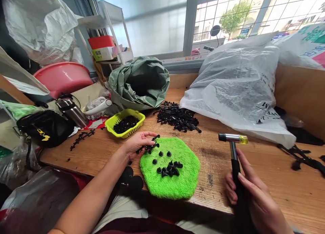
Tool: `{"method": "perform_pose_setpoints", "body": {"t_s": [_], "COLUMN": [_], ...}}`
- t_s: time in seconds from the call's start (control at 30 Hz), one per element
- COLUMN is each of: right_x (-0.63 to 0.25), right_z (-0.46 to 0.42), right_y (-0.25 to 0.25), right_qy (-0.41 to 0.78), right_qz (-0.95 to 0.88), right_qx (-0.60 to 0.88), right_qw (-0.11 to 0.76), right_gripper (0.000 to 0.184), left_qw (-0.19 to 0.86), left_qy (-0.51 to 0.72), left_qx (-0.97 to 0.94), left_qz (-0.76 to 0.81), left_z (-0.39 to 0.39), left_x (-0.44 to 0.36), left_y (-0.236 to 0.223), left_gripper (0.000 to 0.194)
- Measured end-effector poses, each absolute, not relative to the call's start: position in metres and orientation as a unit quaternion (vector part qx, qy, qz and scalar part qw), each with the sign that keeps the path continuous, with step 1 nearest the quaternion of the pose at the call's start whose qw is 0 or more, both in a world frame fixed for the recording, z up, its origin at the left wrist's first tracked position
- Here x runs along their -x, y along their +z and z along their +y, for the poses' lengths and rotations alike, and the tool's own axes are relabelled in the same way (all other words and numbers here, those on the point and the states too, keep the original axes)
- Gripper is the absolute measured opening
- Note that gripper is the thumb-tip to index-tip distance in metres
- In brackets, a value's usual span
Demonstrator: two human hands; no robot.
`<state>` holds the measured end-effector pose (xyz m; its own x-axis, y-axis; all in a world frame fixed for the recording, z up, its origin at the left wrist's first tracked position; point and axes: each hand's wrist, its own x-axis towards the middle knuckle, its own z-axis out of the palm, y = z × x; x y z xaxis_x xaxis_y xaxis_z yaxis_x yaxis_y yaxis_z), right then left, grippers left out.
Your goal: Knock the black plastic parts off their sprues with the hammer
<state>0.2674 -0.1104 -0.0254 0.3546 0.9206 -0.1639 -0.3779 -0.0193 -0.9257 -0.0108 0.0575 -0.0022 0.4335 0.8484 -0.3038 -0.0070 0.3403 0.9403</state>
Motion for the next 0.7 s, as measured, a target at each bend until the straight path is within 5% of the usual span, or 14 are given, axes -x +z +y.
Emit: {"method": "perform_pose_setpoints", "body": {"t_s": [0.7], "right_x": [-0.2646], "right_z": [-0.108], "right_y": [-0.0248], "right_qy": [0.502], "right_qz": [-0.259], "right_qx": [0.513], "right_qw": [0.646], "right_gripper": [0.072], "left_qw": [0.7], "left_qy": [0.26], "left_qx": [-0.546], "left_qz": [0.38], "left_z": [0.0577], "left_x": [0.0043], "left_y": [-0.0038], "left_gripper": [0.032]}}
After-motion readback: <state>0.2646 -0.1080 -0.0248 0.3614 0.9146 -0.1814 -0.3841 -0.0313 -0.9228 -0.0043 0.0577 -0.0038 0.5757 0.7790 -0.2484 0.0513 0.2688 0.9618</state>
